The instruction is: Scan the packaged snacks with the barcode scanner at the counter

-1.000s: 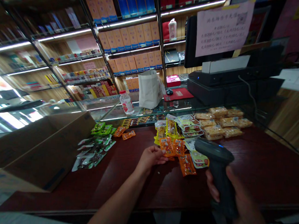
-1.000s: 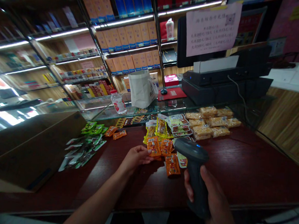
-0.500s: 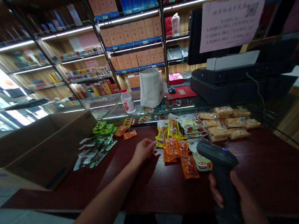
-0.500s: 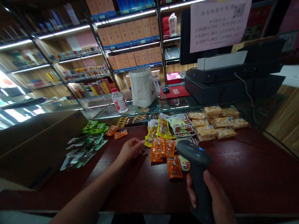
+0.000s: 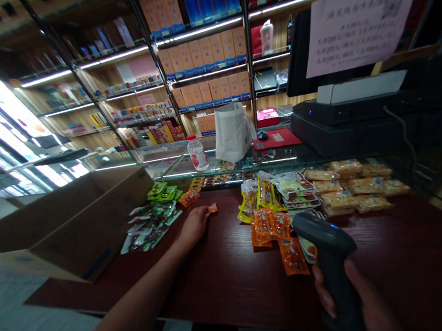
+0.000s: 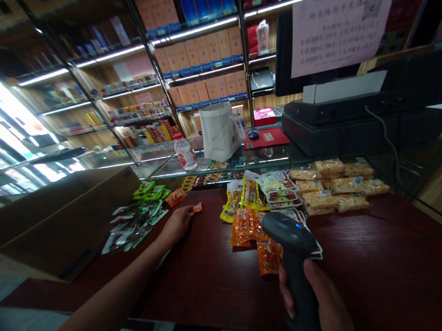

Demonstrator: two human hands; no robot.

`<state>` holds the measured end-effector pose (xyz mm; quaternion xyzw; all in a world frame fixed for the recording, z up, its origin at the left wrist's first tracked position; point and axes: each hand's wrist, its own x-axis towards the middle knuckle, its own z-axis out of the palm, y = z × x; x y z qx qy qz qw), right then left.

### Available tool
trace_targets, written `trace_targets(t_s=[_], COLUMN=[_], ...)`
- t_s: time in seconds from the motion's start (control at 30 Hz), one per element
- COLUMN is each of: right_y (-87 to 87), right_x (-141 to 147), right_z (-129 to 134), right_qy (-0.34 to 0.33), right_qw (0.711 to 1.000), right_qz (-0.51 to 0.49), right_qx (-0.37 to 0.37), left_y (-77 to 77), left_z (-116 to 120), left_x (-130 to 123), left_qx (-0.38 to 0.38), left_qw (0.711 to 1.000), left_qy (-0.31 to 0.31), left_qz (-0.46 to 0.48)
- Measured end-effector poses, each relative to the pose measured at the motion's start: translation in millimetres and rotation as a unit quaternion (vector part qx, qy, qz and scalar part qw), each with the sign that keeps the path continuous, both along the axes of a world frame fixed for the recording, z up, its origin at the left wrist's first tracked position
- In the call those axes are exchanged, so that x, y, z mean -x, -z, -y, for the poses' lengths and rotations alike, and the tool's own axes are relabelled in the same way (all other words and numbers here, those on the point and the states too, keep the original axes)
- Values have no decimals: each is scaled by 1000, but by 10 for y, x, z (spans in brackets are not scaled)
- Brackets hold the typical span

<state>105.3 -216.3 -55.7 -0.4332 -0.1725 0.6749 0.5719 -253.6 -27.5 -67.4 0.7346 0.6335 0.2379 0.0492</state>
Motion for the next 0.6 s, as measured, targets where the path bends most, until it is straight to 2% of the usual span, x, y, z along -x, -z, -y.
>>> trace_targets(t_s=[0.1, 0.17, 0.4, 0.6], right_y=[13, 15, 64, 64], right_x=[6, 25, 148, 262], right_z=[-27, -57, -123, -119], right_qy=[-1, -1, -63, -84], right_qw=[1000, 1000, 997, 994], right_qz=[3, 5, -6, -26], right_qx=[4, -4, -52, -66], left_y=[-26, -56, -95, -107], left_z=[257, 337, 285, 453], left_x=[-23, 12, 132, 22], left_qx=[32, 56, 99, 60], left_qw=[999, 998, 990, 986], left_qy=[25, 8, -95, -91], left_qz=[-5, -1, 28, 128])
